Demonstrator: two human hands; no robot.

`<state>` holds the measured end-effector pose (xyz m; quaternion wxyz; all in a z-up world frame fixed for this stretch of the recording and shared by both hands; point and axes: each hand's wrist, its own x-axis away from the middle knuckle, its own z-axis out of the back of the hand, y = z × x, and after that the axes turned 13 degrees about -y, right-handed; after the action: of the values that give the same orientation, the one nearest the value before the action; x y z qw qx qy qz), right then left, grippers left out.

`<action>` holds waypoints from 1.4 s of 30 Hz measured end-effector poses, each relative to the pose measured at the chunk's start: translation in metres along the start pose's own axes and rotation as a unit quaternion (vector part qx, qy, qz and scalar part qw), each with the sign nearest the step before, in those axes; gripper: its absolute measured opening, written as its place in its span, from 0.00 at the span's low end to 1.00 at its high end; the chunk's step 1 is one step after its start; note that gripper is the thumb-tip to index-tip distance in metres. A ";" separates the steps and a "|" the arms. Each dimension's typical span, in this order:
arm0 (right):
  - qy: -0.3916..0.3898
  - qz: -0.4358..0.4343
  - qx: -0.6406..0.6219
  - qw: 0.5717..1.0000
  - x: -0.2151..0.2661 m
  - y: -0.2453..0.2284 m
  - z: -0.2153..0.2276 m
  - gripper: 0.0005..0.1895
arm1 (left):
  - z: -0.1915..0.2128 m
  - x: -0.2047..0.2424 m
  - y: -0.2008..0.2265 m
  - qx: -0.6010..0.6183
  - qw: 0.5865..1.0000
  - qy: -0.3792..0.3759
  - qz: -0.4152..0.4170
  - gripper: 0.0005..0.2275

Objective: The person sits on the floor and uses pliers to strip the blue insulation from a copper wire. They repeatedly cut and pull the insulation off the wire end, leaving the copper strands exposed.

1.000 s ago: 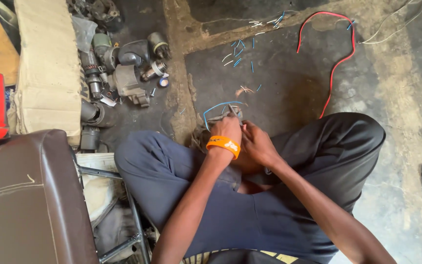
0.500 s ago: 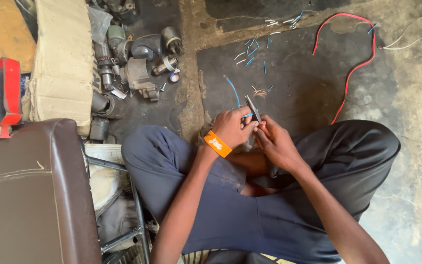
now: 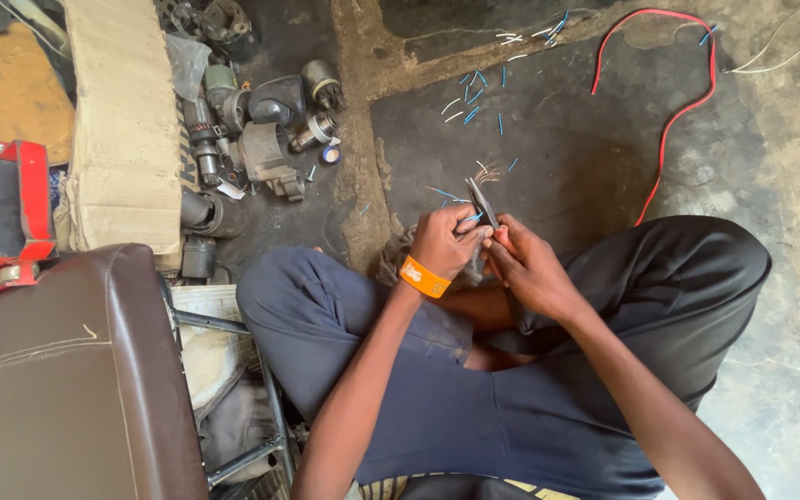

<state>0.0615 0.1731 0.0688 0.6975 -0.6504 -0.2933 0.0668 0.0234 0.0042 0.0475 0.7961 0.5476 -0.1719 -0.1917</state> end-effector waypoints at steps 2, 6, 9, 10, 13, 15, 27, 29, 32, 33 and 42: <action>-0.001 0.000 -0.004 1.000 0.000 0.002 0.000 0.05 | -0.002 0.001 -0.001 0.026 0.999 0.007 -0.023 0.02; -0.001 -0.006 -0.022 1.000 0.000 0.005 0.002 0.05 | -0.007 0.000 -0.006 0.030 0.999 0.014 -0.024 0.02; 0.000 -0.006 -0.022 1.000 0.000 0.005 0.002 0.06 | -0.009 0.000 -0.010 0.062 0.998 0.013 -0.019 0.02; 0.002 -0.008 -0.014 1.000 0.000 0.005 0.002 0.06 | -0.010 0.000 -0.011 0.063 0.998 0.014 -0.015 0.02; 0.010 -0.025 0.014 1.000 0.000 0.003 0.002 0.06 | -0.013 0.001 -0.014 0.077 0.997 0.021 -0.021 0.02; 0.014 -0.034 0.025 0.999 0.000 0.001 0.003 0.06 | -0.016 0.001 -0.016 0.098 0.995 0.025 -0.025 0.03; 0.031 -0.053 0.030 0.998 -0.002 0.006 0.001 0.08 | -0.025 0.000 -0.023 0.033 0.994 0.097 0.027 0.16; 0.037 -0.054 0.013 0.998 -0.004 0.009 0.001 0.08 | -0.027 -0.002 -0.025 0.011 0.993 0.113 0.038 0.20; 0.036 -0.054 -0.006 0.998 -0.007 0.014 0.000 0.09 | -0.029 -0.004 -0.029 0.010 0.991 0.124 0.043 0.22; 0.038 -0.058 -0.013 0.998 -0.008 0.016 0.000 0.09 | -0.030 -0.004 -0.029 0.011 0.991 0.127 0.050 0.22; 0.091 -0.120 0.091 0.984 -0.007 0.009 -0.009 0.10 | -0.039 -0.005 -0.043 0.001 0.980 0.162 0.117 0.16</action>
<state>0.0629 0.1628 0.0582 0.7804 -0.5477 -0.2975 -0.0504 0.0331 0.0240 -0.0061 0.8296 0.5486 -0.1034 -0.0059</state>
